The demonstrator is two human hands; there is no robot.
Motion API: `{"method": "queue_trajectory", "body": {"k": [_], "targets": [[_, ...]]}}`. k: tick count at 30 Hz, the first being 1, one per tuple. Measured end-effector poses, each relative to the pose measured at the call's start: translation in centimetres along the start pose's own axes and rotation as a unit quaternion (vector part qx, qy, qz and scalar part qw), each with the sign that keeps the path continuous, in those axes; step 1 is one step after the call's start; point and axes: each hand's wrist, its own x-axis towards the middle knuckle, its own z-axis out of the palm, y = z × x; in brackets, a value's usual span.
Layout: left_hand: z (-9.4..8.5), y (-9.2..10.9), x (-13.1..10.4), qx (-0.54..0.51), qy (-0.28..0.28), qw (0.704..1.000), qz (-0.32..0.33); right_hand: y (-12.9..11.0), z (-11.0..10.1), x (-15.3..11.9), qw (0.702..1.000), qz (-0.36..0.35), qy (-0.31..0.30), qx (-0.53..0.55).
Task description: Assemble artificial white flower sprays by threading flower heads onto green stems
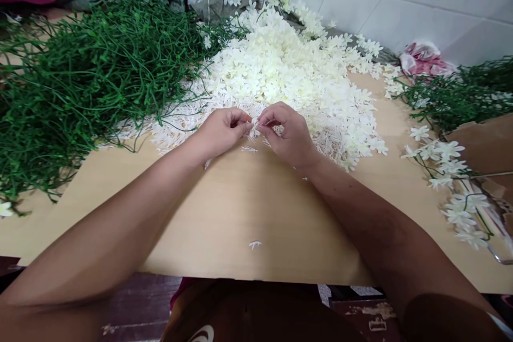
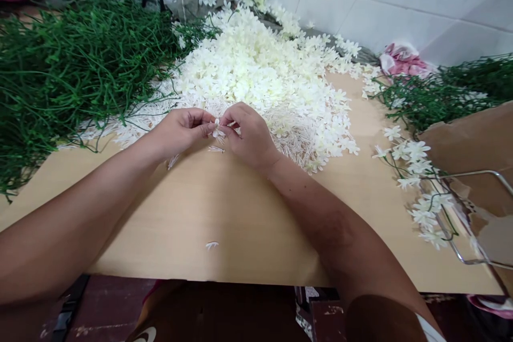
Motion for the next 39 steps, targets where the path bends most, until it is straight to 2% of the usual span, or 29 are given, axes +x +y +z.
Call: {"method": "queue_trajectory", "body": {"k": [4,13,18,26,32,36,39], "targets": [[-0.1,-0.4,0.2,-0.023,-0.008,0.999,0.025,0.1,0.2,-0.2,1.0,-0.005,0.011,-0.008],[0.1,0.1,-0.1,-0.037,-0.004,0.999,0.002,0.2,0.3,-0.4,0.99,-0.102,0.036,-0.092],[0.1,0.0,-0.1,-0.018,0.004,1.0,0.011,0.4,0.6,-0.5,0.983,-0.142,0.026,-0.113],[0.3,-0.8,0.0,0.038,0.01,0.997,0.073,0.5,0.5,-0.5,0.997,-0.054,0.002,-0.053],[0.4,-1.0,-0.3,0.093,0.039,0.989,0.113,0.1,0.4,-0.6,0.998,0.056,-0.037,-0.01],[0.3,-0.9,-0.5,0.128,0.031,0.979,0.156,-0.3,0.2,-0.4,0.995,0.091,-0.031,0.013],[0.3,-0.9,-0.6,0.117,0.026,0.975,0.186,-0.4,0.0,-0.2,0.992,0.112,-0.026,0.051]]}}
